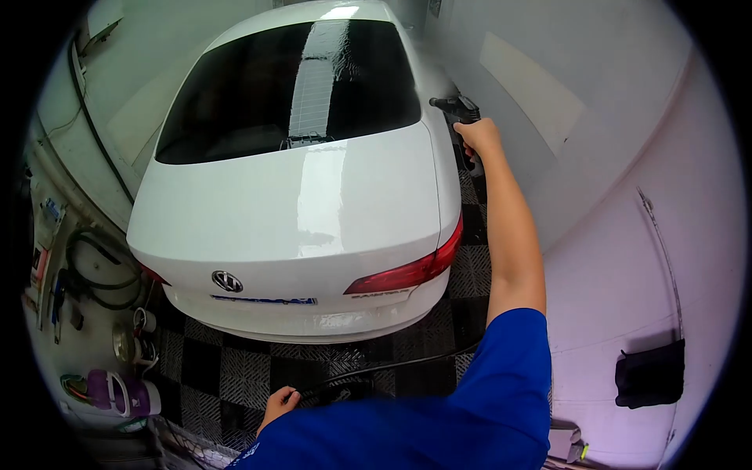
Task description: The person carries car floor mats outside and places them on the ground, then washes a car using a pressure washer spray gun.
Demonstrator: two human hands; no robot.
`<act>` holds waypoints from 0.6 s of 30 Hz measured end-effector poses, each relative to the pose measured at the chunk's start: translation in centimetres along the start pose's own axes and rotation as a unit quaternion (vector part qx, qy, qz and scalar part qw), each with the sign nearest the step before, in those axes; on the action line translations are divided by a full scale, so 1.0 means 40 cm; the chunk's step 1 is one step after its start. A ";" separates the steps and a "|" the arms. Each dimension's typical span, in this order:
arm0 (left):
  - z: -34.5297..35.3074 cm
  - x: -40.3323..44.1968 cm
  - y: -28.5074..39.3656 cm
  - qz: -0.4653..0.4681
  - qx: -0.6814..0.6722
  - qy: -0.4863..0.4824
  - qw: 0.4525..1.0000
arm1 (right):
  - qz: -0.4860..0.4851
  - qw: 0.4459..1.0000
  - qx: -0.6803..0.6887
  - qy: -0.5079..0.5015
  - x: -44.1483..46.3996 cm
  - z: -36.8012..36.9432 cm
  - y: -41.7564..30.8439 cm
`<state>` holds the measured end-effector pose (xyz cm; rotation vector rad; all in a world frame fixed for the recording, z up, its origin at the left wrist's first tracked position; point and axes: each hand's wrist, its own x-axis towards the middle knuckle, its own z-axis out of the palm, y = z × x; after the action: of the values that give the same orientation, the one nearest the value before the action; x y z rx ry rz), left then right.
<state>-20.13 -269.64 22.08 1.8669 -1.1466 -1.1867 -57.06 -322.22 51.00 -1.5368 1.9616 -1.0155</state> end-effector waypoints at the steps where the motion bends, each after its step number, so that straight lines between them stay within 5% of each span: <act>1: -0.006 -0.003 -0.008 0.002 0.001 -0.006 1.000 | 0.007 1.000 -0.007 -0.008 -0.030 -0.010 0.012; 11: -0.116 -0.065 -0.124 0.055 0.022 -0.077 0.995 | 0.027 0.996 0.043 -0.071 -0.355 -0.102 0.116; 18: -0.171 -0.093 -0.176 0.133 0.075 -0.136 0.979 | 0.061 0.994 0.084 0.025 -0.689 -0.204 0.181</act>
<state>-12.31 -262.92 20.14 1.6238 -1.6219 -1.2533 -59.81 -292.85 48.02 -1.2976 1.9235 -1.1463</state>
